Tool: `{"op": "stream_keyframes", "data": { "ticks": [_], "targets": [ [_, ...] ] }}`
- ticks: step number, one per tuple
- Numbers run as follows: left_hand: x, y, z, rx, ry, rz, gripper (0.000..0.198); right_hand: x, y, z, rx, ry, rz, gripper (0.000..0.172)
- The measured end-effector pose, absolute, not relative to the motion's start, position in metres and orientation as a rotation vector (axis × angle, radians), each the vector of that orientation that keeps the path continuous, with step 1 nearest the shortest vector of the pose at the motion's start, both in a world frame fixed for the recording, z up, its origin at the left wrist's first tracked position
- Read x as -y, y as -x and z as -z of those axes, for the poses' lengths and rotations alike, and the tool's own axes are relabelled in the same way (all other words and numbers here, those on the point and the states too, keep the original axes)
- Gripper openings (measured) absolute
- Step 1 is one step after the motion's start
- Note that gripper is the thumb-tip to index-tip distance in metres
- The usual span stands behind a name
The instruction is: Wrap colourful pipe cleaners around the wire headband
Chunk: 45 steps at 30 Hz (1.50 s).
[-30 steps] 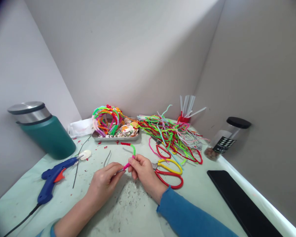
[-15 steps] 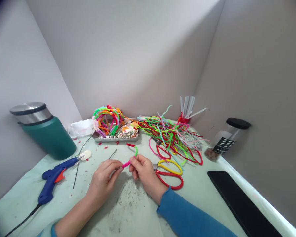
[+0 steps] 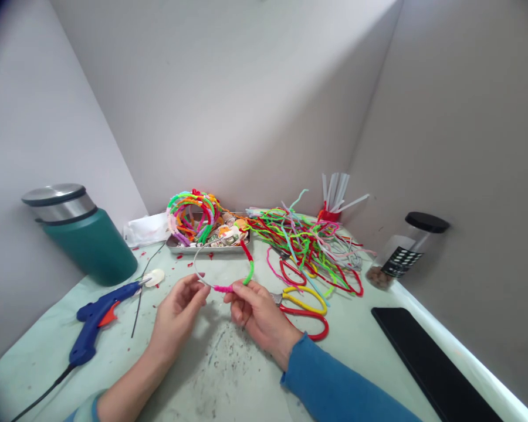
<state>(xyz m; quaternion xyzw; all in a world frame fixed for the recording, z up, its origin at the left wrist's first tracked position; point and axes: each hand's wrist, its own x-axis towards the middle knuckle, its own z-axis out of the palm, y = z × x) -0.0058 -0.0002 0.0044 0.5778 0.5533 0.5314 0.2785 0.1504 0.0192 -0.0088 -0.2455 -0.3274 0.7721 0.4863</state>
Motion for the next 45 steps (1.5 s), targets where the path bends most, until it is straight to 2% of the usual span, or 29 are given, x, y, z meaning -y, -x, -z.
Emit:
{"op": "stream_keyframes", "data": {
  "ticks": [5,7,12,17,22,28,39,45],
  "targets": [
    [0.004,0.002,-0.012,-1.231,-1.424,-1.287,0.024,-0.017,-0.150,0.008,0.753,0.586,-1.989,0.014],
    [0.005,0.002,-0.013,-1.209,-1.443,-1.308,0.019,-0.018,-0.150,0.008,0.724,0.572,-2.038,0.013],
    [0.003,0.003,-0.011,-1.288,-1.427,-1.315,0.023,-0.019,-0.151,0.010,0.694,0.517,-2.089,0.010],
    [0.003,0.002,-0.009,-1.403,-1.336,-1.301,0.028,-0.018,-0.148,0.012,0.764,0.538,-2.016,0.012],
    [0.000,0.002,-0.005,-1.463,-1.254,-1.212,0.038,-0.017,-0.144,0.012,0.944,0.655,-1.776,0.018],
    [-0.004,0.005,-0.002,-1.478,-1.234,-1.152,0.039,-0.018,-0.143,0.014,1.096,0.773,-1.584,0.020],
    [-0.004,0.003,-0.005,-1.424,-1.260,-1.237,0.026,-0.021,-0.146,0.014,0.948,0.687,-1.750,0.017],
    [-0.004,0.003,-0.009,-1.487,-1.224,-1.175,0.030,-0.020,-0.146,0.013,1.011,0.740,-1.693,0.019]
  ]
}}
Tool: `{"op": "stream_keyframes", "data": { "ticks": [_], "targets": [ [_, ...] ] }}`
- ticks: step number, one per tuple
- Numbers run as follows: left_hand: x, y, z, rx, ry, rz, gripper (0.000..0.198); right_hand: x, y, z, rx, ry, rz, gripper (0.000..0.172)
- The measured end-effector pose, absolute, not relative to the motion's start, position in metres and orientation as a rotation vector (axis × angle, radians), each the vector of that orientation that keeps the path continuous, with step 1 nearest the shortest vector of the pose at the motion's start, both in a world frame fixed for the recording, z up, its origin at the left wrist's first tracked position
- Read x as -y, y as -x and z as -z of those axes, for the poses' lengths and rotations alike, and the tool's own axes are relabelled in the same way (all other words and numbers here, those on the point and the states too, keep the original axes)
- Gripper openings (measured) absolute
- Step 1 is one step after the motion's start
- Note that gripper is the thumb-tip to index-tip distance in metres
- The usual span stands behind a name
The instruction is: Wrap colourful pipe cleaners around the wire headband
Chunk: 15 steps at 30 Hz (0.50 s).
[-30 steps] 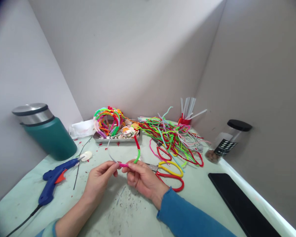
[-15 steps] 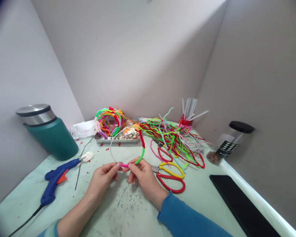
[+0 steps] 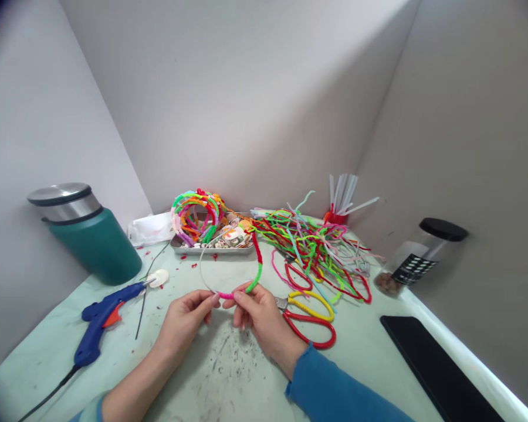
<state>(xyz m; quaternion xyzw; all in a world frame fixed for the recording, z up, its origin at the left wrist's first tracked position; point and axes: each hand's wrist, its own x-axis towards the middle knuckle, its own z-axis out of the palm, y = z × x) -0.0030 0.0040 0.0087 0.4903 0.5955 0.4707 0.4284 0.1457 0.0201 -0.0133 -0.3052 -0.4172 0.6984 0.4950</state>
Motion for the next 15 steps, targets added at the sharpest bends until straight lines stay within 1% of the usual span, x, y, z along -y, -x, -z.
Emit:
{"op": "stream_keyframes", "data": {
  "ticks": [7,11,15],
  "targets": [
    [-0.0061,0.0040,-0.0075,-1.510,-1.172,-1.139,0.029,-0.0200,-0.1425,0.0143,1.147,0.887,-1.498,0.021],
    [-0.0038,0.0041,-0.0093,-1.512,-1.166,-1.109,0.029,-0.0172,-0.1424,0.0139,1.231,0.903,-1.421,0.017],
    [-0.0033,0.0051,-0.0095,-1.447,-1.151,-1.102,0.030,-0.0112,-0.1446,0.0133,1.418,0.930,-1.209,0.013]
  ]
}}
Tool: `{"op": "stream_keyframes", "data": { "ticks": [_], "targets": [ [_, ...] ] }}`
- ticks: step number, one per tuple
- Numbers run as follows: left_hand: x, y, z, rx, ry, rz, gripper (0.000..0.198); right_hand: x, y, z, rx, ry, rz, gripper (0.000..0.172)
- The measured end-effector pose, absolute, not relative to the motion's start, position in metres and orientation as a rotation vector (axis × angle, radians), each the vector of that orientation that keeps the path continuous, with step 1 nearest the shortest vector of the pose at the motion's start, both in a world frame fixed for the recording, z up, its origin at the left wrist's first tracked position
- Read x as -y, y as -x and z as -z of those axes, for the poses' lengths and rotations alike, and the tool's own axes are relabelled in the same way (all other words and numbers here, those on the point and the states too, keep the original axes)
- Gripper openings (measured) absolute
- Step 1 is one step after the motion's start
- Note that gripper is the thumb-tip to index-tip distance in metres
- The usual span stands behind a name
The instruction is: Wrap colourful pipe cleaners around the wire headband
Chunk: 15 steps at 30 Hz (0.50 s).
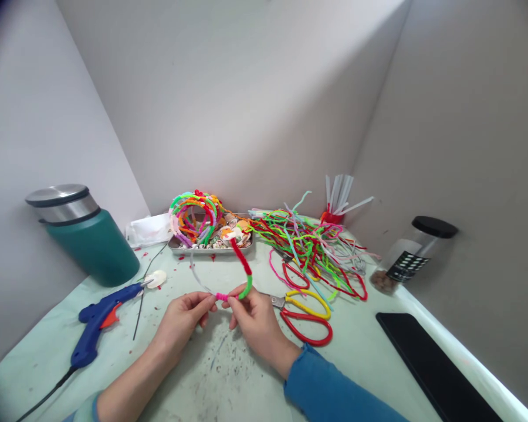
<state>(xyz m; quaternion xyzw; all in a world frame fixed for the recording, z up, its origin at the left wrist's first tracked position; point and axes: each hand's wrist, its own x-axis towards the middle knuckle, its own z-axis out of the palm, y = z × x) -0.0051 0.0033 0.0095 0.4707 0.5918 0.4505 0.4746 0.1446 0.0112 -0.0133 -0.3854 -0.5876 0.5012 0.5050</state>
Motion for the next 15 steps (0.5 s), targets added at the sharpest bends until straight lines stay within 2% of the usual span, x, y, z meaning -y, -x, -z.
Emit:
{"op": "stream_keyframes", "data": {
  "ticks": [4,10,15],
  "targets": [
    [-0.006,0.008,-0.009,-1.415,-1.180,-1.073,0.030,-0.011,-0.146,0.014,1.439,0.933,-1.189,0.014],
    [-0.005,0.008,-0.014,-1.155,-1.180,-1.160,0.025,-0.025,-0.150,0.012,0.993,0.696,-1.717,0.017],
    [-0.003,0.007,-0.013,-1.030,-1.168,-1.157,0.023,-0.027,-0.152,0.012,0.747,0.586,-2.006,0.017]
  ]
}}
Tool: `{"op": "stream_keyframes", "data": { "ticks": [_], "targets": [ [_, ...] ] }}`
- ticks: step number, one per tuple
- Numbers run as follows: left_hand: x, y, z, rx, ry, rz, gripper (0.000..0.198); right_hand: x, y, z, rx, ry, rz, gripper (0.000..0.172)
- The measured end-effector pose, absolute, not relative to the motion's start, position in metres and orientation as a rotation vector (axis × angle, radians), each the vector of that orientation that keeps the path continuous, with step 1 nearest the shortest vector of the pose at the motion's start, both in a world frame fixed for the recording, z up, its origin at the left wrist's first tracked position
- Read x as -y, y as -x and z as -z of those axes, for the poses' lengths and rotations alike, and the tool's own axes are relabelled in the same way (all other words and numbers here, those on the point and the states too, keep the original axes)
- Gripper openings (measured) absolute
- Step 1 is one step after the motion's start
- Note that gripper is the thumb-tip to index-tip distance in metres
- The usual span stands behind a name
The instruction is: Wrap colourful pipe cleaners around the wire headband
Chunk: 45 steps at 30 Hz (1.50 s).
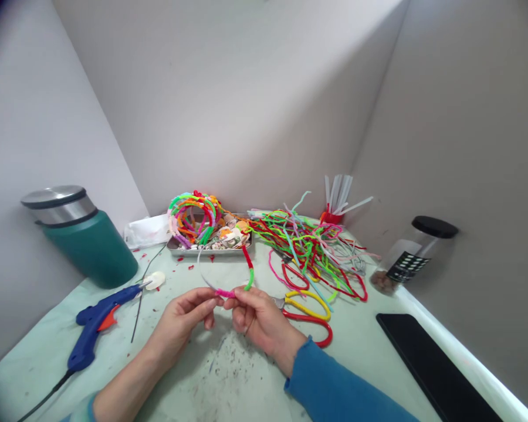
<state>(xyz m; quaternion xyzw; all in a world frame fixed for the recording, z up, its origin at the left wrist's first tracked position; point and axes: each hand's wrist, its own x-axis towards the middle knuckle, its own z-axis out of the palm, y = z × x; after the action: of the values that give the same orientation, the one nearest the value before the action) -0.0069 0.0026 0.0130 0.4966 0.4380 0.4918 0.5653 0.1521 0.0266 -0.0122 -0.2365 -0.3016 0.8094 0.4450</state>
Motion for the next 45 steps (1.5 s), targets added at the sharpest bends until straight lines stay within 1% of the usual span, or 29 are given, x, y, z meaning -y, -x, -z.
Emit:
{"op": "stream_keyframes", "data": {
  "ticks": [11,21,45],
  "targets": [
    [-0.0009,0.0085,-0.0119,-1.030,-1.235,-1.199,0.016,-0.0199,-0.1499,0.0142,0.536,0.524,-2.180,0.010],
    [-0.0010,0.0103,-0.0089,-1.066,-1.245,-1.215,0.016,-0.0175,-0.1492,0.0121,0.409,0.468,-2.283,0.012],
    [0.0018,0.0094,-0.0138,-1.119,-1.292,-1.224,0.015,-0.0165,-0.1487,0.0106,0.446,0.483,-2.264,0.011]
  ]
}}
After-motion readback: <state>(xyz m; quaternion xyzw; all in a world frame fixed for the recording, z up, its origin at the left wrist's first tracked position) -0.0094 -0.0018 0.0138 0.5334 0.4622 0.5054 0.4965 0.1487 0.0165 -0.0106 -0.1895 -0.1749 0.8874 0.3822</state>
